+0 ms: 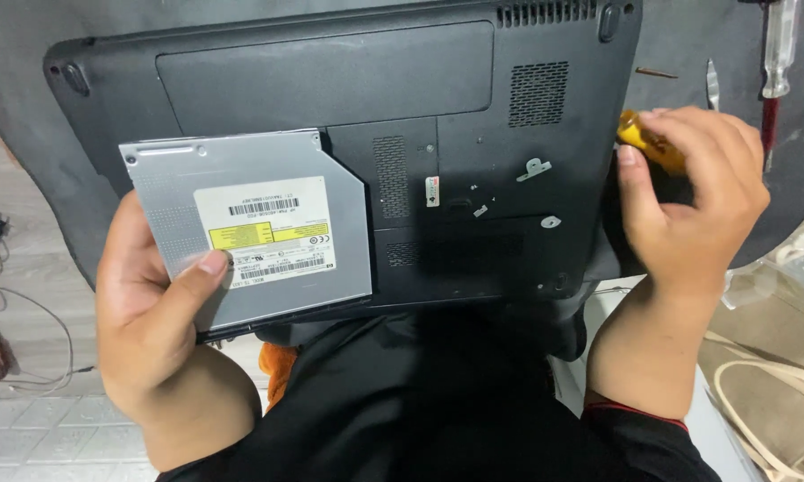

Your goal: Securing and removing small screws on a laptop optical drive using a manual screwdriver.

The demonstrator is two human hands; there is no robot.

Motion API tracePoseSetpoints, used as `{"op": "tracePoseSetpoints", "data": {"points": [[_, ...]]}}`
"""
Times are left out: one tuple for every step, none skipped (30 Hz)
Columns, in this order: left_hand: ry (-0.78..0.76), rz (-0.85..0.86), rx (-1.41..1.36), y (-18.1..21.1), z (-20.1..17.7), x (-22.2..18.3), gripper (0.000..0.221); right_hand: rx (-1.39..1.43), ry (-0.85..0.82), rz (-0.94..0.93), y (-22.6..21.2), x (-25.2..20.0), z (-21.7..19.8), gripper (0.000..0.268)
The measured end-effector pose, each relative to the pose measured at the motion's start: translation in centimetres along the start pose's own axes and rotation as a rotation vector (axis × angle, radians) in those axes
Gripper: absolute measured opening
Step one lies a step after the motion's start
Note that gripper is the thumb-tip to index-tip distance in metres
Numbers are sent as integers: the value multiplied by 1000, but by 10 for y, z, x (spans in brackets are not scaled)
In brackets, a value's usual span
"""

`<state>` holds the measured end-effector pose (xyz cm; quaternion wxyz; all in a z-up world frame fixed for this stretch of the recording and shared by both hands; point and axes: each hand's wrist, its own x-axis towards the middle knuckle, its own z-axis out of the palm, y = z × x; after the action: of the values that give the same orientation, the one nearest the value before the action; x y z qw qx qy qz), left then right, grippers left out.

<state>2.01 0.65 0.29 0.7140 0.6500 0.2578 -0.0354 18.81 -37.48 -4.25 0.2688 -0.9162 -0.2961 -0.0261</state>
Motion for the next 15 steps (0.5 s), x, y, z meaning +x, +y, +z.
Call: {"op": "tracePoseSetpoints", "data": {"points": [[-18,8,9,0,0,1,46,6,14,-2,4,-2,-2,11],[-36,16,17,0,-1,1,46,11,28,-5,8,-3,-4,13],[-39,18,18,0,-1,1,46,10,31,-3,14,-7,-9,13],[-41,12,21,0,-1,1,46,16,62,19,21,-10,-13,15],[-42,6,24,0,-1,0,46,24,93,40,28,-14,-18,17],[-45,7,25,0,0,0,46,23,95,42,33,-17,-21,17],[-39,3,27,0,0,-1,46,78,70,127,38,-20,-24,14],[-33,-1,30,0,1,-1,46,134,42,211,44,-23,-28,19],[-38,0,29,0,1,-2,46,131,45,214,48,-26,-32,19],[-30,0,21,-1,1,-2,45,101,2,218,53,-29,-36,18],[-21,-1,12,-2,1,-2,45,70,-42,222,57,-32,-40,18],[-26,0,10,-2,1,-3,45,66,-40,225,58,-33,-42,18],[-20,-1,39,-3,0,-3,45,70,-39,225,58,-35,-43,18],[-14,-1,68,-4,0,-4,45,75,-39,224,59,-36,-45,17],[-17,-2,67,-3,2,-4,45,73,-38,227,58,-35,-46,17]]}}
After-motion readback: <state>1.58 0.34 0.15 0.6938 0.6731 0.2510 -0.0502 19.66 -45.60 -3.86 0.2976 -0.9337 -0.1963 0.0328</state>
